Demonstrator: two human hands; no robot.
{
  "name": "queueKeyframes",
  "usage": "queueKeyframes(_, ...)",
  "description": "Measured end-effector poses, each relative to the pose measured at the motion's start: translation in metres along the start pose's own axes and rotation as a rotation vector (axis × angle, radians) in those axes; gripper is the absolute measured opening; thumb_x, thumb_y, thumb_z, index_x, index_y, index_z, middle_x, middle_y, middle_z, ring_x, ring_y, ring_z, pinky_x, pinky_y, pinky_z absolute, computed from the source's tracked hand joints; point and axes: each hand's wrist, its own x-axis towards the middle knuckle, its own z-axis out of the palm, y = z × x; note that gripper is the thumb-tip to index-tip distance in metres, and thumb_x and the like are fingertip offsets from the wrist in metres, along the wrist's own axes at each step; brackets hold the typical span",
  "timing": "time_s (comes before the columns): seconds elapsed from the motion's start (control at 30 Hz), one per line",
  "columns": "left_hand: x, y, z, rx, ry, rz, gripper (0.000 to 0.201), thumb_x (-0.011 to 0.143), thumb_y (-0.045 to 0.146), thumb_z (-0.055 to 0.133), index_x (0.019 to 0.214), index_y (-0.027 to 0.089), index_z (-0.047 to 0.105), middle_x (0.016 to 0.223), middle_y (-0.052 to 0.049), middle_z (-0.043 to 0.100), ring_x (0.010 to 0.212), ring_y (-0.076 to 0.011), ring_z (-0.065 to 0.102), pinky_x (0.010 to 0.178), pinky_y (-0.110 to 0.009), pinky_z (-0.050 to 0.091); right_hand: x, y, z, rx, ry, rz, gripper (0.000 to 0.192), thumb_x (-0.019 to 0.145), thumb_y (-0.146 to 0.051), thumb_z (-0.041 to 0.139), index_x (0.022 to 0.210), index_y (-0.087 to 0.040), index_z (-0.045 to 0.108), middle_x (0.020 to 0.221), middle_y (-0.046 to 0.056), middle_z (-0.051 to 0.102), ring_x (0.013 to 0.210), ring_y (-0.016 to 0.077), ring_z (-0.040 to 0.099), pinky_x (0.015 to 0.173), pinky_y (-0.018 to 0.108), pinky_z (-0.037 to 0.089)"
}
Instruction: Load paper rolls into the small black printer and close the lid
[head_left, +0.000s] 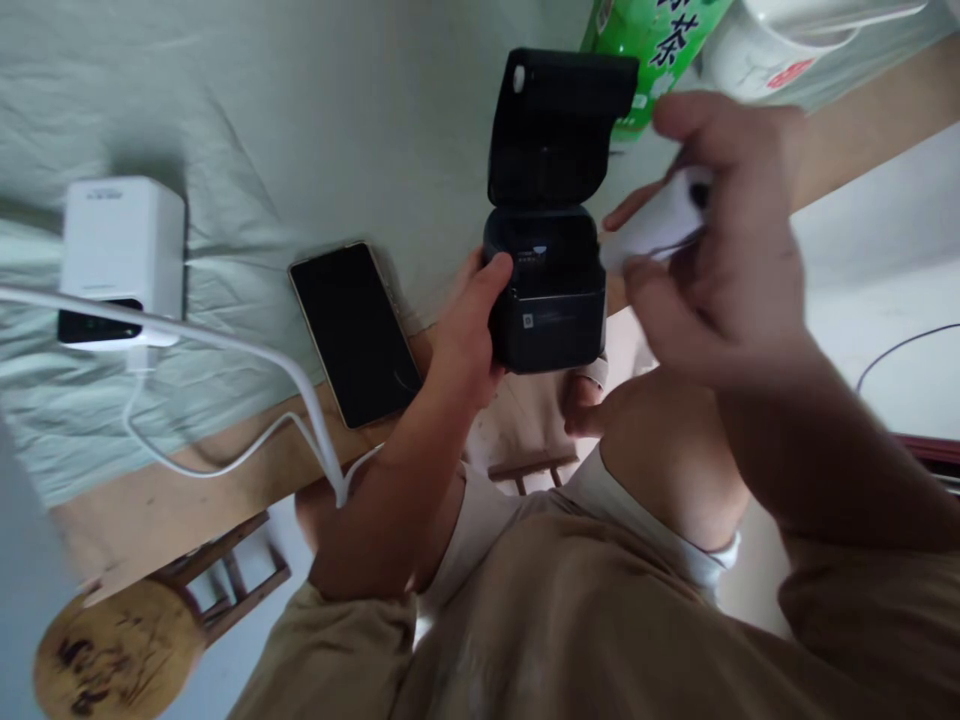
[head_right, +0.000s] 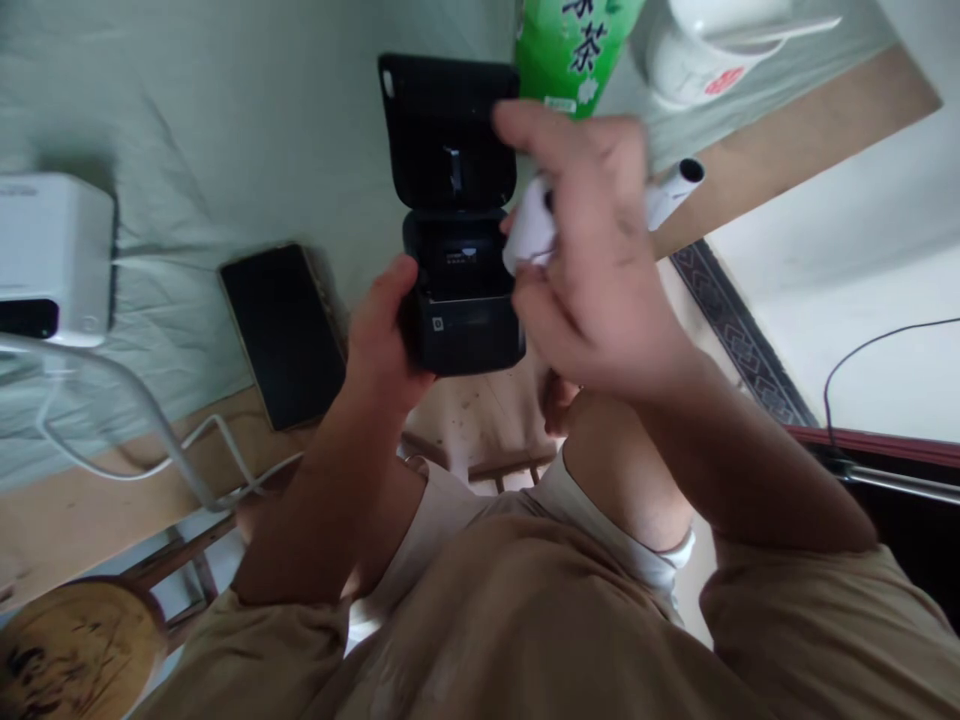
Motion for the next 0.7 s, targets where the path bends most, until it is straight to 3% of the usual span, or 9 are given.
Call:
queueKeyframes(0.1, -0.003, 0.001, 0.002, 0.024, -0.032, 0.049, 0.017, 0.090, 0.037, 0.065, 0.096, 0.022, 0.064, 0.090, -0.001, 0.072, 0.097, -0.0185, 0.072, 0.081, -0.027, 0.058, 0.010, -0.007, 0.007, -0.278, -0.122, -0.293, 0.079, 0.080, -0.012, 0.053, 0.153, -0.034, 0.034, 0.134, 0.005, 0.051, 0.128, 0.0213, 0.054, 0.117, 0.043, 0.048)
queueKeyframes(0.17, -0.005, 0.002, 0.003, 0.035, -0.052, 0.067, 0.011, 0.091, 0.033, 0.062, 0.097, 0.023, 0.063, 0.089, 0.000, 0.071, 0.098, -0.0184, 0.071, 0.082, -0.026, 0.057, 0.015, -0.002, 0.009, -0.296, -0.165, -0.343, 0.082, 0.080, -0.008, 0.050, 0.155, -0.035, 0.027, 0.136, 0.003, 0.054, 0.122, 0.0184, 0.058, 0.113, 0.038, 0.052)
queueKeyframes(0.27, -0.007, 0.002, 0.005, 0.042, -0.077, 0.091, 0.009, 0.092, 0.028, 0.059, 0.097, 0.022, 0.063, 0.088, 0.000, 0.069, 0.090, -0.0163, 0.070, 0.074, -0.025, 0.053, 0.017, 0.007, 0.010, -0.276, -0.202, -0.309, 0.080, 0.079, -0.011, 0.056, 0.150, -0.040, 0.033, 0.142, -0.002, 0.058, 0.122, 0.0176, 0.062, 0.109, 0.034, 0.057)
queueKeyframes(0.37, -0.008, 0.002, 0.006, 0.052, -0.097, 0.119, 0.009, 0.094, 0.027, 0.058, 0.097, 0.021, 0.063, 0.085, 0.001, 0.066, 0.081, -0.0133, 0.066, 0.067, -0.023, 0.049, 0.015, 0.011, 0.008, -0.308, -0.183, -0.307, 0.062, 0.080, -0.014, 0.057, 0.136, -0.041, 0.050, 0.130, -0.004, 0.066, 0.121, 0.0179, 0.065, 0.105, 0.035, 0.060)
queueKeyframes(0.57, -0.006, 0.001, 0.004, 0.052, -0.110, 0.141, 0.010, 0.093, 0.032, 0.061, 0.092, 0.023, 0.066, 0.089, 0.000, 0.067, 0.090, -0.0146, 0.065, 0.076, -0.025, 0.052, 0.013, 0.006, 0.006, -0.424, -0.040, -0.353, 0.045, 0.088, -0.017, 0.053, 0.129, -0.035, 0.060, 0.123, 0.001, 0.068, 0.117, 0.0190, 0.067, 0.100, 0.039, 0.061)
queueKeyframes(0.7, -0.005, -0.001, 0.002, 0.059, -0.096, 0.132, 0.013, 0.090, 0.036, 0.065, 0.095, 0.024, 0.067, 0.091, -0.001, 0.069, 0.093, -0.0183, 0.068, 0.077, -0.028, 0.053, 0.015, 0.005, 0.010, -0.396, -0.166, -0.183, 0.034, 0.087, -0.023, 0.054, 0.118, -0.035, 0.062, 0.114, -0.003, 0.072, 0.107, 0.0210, 0.069, 0.098, 0.045, 0.061)
